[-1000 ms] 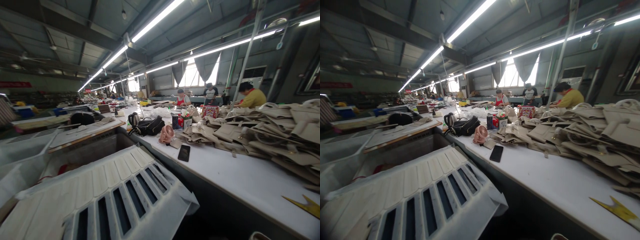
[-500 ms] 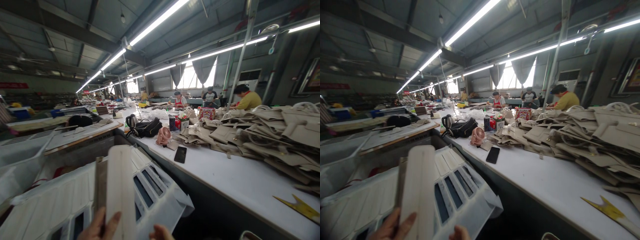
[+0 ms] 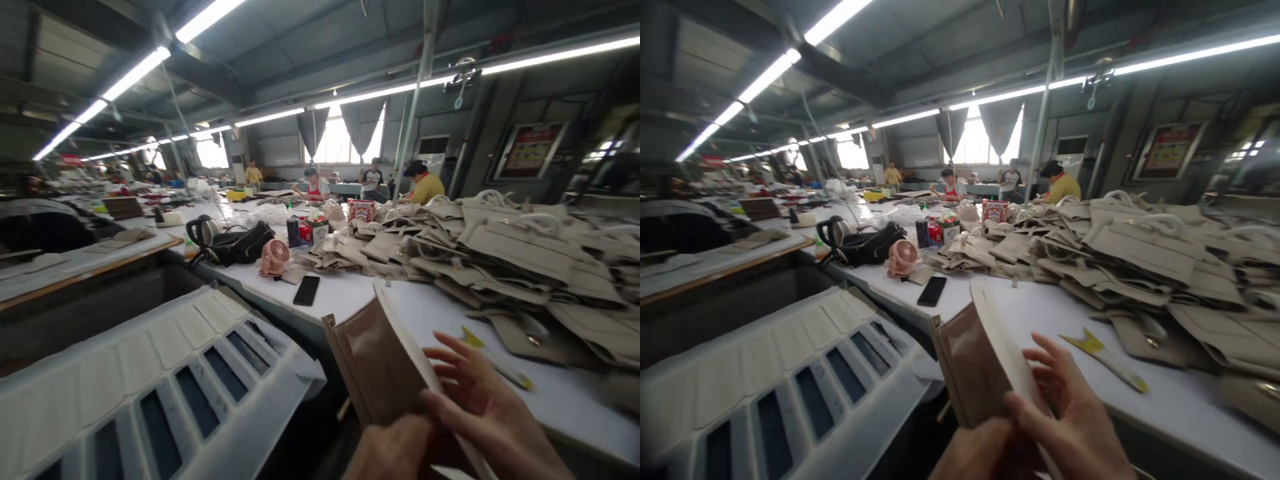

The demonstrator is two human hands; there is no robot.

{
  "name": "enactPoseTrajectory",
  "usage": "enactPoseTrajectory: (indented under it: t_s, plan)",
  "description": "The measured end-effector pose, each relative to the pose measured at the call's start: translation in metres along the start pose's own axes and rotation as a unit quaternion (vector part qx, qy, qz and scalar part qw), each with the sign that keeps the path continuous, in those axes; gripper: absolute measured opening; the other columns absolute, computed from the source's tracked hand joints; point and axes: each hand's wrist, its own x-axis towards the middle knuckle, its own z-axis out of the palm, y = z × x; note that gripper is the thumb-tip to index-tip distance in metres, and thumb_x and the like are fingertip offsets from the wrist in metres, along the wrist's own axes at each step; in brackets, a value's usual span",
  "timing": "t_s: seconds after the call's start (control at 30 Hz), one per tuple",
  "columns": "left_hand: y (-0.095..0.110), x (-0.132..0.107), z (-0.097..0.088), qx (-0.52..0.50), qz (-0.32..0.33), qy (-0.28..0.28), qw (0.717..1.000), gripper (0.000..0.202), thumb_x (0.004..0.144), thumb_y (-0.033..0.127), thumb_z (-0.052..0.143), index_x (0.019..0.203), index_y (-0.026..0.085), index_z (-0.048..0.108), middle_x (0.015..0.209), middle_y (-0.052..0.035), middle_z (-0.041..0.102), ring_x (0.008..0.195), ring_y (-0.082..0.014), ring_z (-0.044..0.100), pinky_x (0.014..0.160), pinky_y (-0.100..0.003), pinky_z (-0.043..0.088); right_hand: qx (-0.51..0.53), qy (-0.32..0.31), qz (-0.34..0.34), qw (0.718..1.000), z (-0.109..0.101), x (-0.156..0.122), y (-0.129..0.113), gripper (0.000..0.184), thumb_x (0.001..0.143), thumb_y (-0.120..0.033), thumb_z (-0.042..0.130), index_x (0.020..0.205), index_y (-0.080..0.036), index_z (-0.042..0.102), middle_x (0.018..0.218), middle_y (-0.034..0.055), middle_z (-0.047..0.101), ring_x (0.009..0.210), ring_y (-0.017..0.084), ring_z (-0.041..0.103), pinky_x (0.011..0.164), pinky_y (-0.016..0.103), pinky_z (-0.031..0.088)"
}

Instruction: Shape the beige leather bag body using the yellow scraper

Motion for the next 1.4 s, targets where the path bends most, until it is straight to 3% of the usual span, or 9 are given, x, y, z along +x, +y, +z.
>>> enactPoseTrajectory:
  t_s: [0.1,0.2,0.33,0.5,0.77,0.93,1.1,1.27,1.4]
  plan:
    - [0.022,0.012,-0.018,0.007,0.122,0.126,0.984,0.043,0.080,0.043,0.077,0.117,0.029,0.060,0.076,0.0015,0.066,0.056,-0.0117,0.056,0.052,-0.022,0.045,-0.047,0.054,-0.045,0.996,-0.054,-0.001,-0.007,0.080,0.068,-0.053,0.083,0.136,-0.029,0.047,0.123,0.0111,0.062,0.109,0.026,0.065,0.092,0.034,0.058]
    - [0.024,0.034,-0.044,0.091,0.052,0.231,0.967,0.055,0.082,0.019,0.073,0.131,0.030,0.049,0.121,-0.0045,0.061,0.089,-0.0152,0.061,0.082,-0.028,0.052,-0.072,0.065,-0.075,0.992,-0.088,-0.008,-0.006,0.077,0.069,-0.048,0.084,0.137,-0.032,0.049,0.121,0.0085,0.062,0.108,0.025,0.064,0.093,0.034,0.058]
    - [0.006,0.070,-0.051,-0.003,-0.056,0.105,0.993,0.089,0.079,0.016,0.073,0.151,0.036,0.025,0.158,-0.0050,0.034,0.138,-0.0248,0.042,0.117,-0.044,0.032,-0.108,0.061,-0.114,0.986,-0.101,-0.014,0.009,0.073,0.073,-0.042,0.083,0.137,-0.035,0.048,0.130,0.0068,0.056,0.119,0.026,0.057,0.107,0.040,0.049]
    - [-0.010,0.084,-0.030,-0.197,-0.131,0.019,0.971,0.065,0.083,0.013,0.066,0.140,0.027,0.039,0.114,-0.0033,0.068,0.102,-0.0186,0.068,0.095,-0.034,0.052,-0.124,0.049,-0.131,0.982,-0.100,-0.019,0.036,0.073,0.078,-0.038,0.079,0.141,-0.038,0.043,0.137,0.0055,0.047,0.125,0.025,0.050,0.110,0.039,0.046]
    - [-0.020,0.062,-0.012,-0.115,-0.185,0.011,0.976,0.045,0.084,0.011,0.062,0.123,0.028,0.046,0.094,0.0048,0.071,0.091,-0.0144,0.069,0.087,-0.027,0.052,-0.198,0.020,-0.112,0.974,-0.107,-0.024,0.061,0.067,0.083,-0.041,0.074,0.140,-0.039,0.040,0.144,0.0056,0.041,0.132,0.027,0.045,0.108,0.045,0.047]
    - [-0.034,0.045,0.006,-0.049,-0.196,-0.018,0.979,0.020,0.086,0.016,0.062,0.105,0.023,0.058,0.095,0.0005,0.070,0.092,-0.0179,0.066,0.084,-0.030,0.050,-0.360,-0.012,-0.149,0.921,-0.118,-0.032,0.074,0.070,0.084,-0.035,0.070,0.145,-0.036,0.035,0.144,0.0064,0.041,0.133,0.027,0.047,0.110,0.041,0.047]
    - [-0.075,0.014,0.019,-0.039,-0.205,-0.005,0.978,0.030,0.086,0.028,0.067,0.116,0.025,0.068,0.140,-0.0080,0.056,0.133,-0.0276,0.049,0.115,-0.041,0.034,-0.517,-0.039,-0.204,0.830,-0.129,-0.045,0.091,0.069,0.085,-0.030,0.062,0.148,-0.034,0.037,0.143,0.0071,0.044,0.124,0.025,0.056,0.098,0.036,0.057]
    - [-0.102,-0.012,0.036,-0.262,-0.367,0.093,0.888,0.053,0.090,0.057,0.058,0.127,0.019,0.061,0.137,-0.0142,0.060,0.131,-0.0341,0.050,0.113,-0.048,0.035,-0.586,-0.060,-0.286,0.756,-0.122,-0.045,0.096,0.066,0.083,-0.026,0.058,0.147,-0.032,0.044,0.139,0.0098,0.054,0.116,0.028,0.063,0.089,0.040,0.062]
    - [-0.088,-0.015,0.057,-0.486,-0.361,0.060,0.794,0.060,0.096,0.060,0.043,0.132,0.015,0.059,0.130,-0.0161,0.065,0.127,-0.0357,0.054,0.108,-0.049,0.040,-0.562,-0.117,-0.268,0.774,-0.117,-0.034,0.085,0.068,0.080,-0.029,0.064,0.145,-0.036,0.046,0.143,0.0072,0.054,0.119,0.029,0.063,0.091,0.040,0.060]
